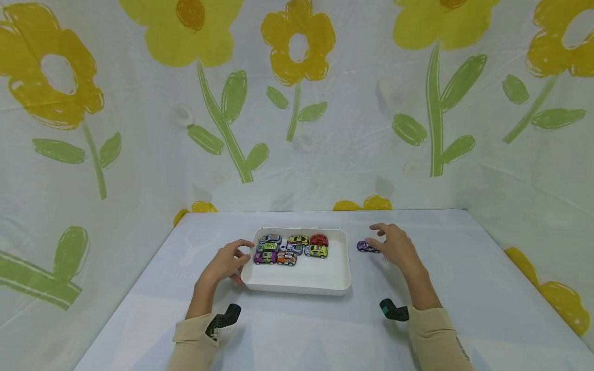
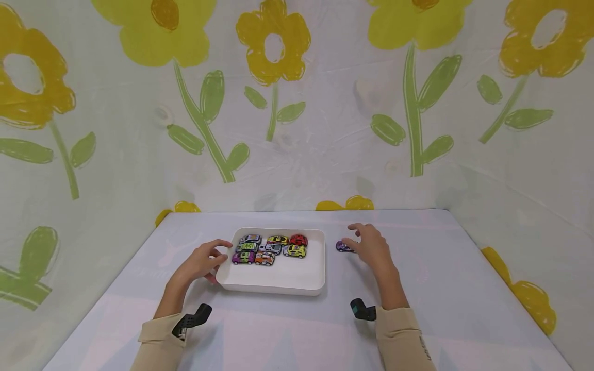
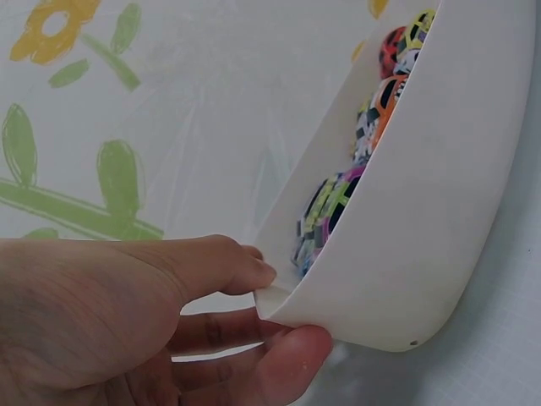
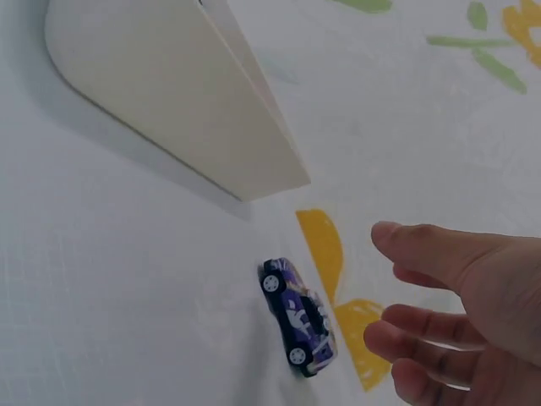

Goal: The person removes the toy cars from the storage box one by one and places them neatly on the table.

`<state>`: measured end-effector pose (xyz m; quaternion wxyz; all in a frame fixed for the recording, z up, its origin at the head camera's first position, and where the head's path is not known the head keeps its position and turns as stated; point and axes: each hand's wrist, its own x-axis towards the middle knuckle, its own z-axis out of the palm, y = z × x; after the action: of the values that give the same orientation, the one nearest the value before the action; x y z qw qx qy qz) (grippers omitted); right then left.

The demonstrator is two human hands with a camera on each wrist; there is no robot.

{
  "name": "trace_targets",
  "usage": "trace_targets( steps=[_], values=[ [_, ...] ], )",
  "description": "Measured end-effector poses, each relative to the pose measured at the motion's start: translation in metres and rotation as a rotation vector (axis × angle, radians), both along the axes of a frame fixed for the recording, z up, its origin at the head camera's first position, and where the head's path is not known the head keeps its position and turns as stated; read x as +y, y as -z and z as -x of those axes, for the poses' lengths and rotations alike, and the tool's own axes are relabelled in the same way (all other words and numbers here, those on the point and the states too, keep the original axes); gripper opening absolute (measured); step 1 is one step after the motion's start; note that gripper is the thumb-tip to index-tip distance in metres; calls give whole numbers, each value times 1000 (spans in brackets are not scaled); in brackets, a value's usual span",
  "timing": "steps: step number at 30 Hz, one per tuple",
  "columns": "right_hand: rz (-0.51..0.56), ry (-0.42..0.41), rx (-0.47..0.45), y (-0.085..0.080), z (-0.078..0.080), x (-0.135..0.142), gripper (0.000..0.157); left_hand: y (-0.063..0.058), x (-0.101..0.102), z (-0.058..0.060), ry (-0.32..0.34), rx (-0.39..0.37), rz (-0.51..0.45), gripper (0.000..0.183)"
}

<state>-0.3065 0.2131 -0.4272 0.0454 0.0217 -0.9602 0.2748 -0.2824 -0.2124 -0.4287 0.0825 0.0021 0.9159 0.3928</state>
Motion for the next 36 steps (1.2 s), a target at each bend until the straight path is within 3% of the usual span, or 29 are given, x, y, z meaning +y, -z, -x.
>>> trace_targets(
  steps=[6,18,29,36],
  values=[
    [6,-33,64,-6,-2,-18,47,0,0,0,-7,-2,-5,39],
    [2,-47,99,-4,-6,-52,44,1,-1,-1,-7,-6,-33,38],
    [30,-109,107,-8,-12,-79,41,7,-7,-2,-12,-13,-63,38],
    [24,-134,66,-7,-6,-100,39,12,-13,2,-12,-29,-157,38]
  ],
)
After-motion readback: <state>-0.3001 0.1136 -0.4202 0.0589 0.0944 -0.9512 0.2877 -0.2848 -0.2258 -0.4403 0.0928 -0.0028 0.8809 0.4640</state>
